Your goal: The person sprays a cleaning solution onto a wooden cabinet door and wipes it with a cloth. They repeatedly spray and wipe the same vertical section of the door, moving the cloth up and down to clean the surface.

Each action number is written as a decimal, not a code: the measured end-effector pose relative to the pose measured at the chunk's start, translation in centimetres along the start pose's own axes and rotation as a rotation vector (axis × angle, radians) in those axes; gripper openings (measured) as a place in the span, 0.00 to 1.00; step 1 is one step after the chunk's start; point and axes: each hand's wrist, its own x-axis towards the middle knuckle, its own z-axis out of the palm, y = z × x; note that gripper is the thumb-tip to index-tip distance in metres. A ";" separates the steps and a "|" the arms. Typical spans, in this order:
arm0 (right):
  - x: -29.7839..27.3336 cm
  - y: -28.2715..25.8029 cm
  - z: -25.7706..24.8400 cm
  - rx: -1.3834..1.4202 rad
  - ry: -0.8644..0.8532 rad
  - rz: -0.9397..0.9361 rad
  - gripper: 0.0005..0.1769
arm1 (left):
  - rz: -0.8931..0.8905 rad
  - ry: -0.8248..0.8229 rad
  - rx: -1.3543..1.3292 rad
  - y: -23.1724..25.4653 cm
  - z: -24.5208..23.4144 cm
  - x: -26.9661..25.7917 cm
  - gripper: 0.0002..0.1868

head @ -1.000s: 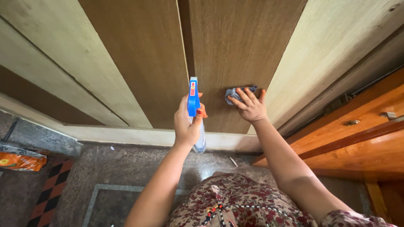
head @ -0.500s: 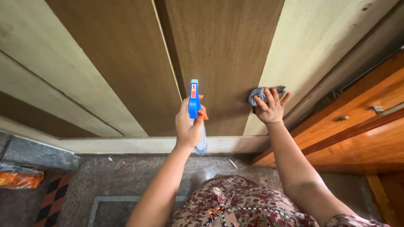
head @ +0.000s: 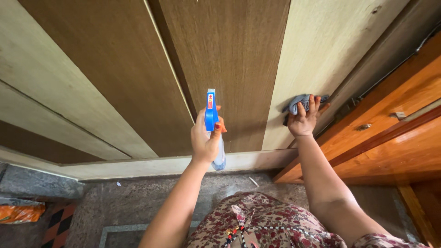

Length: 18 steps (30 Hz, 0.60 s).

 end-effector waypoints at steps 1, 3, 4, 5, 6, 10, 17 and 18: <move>0.2 -0.2 0.0 0.010 0.001 0.010 0.32 | -0.001 0.000 0.002 0.0 0.0 0.2 0.43; 0.8 -0.8 -0.2 0.021 0.009 0.027 0.31 | 0.008 -0.011 0.005 0.0 0.2 0.3 0.43; 1.3 -1.1 -0.5 0.021 0.016 0.034 0.31 | 0.013 -0.016 0.006 0.0 0.2 0.4 0.43; 1.8 -1.4 -0.7 0.022 0.024 0.041 0.30 | 0.011 -0.013 0.009 0.0 0.4 0.4 0.43; 2.4 -1.5 -1.0 0.023 0.045 0.048 0.30 | 0.010 -0.010 0.012 -0.1 0.5 0.5 0.43; 6.2 -1.6 -2.2 0.029 0.109 0.098 0.31 | 0.012 -0.017 -0.029 -0.3 0.9 0.8 0.43; 12.9 -2.6 -5.2 0.036 0.122 0.169 0.31 | 0.014 -0.020 -0.031 -0.7 1.7 1.4 0.41; 13.9 -2.8 -5.7 0.037 0.140 0.169 0.31 | 0.012 -0.020 -0.029 -0.8 1.9 1.4 0.41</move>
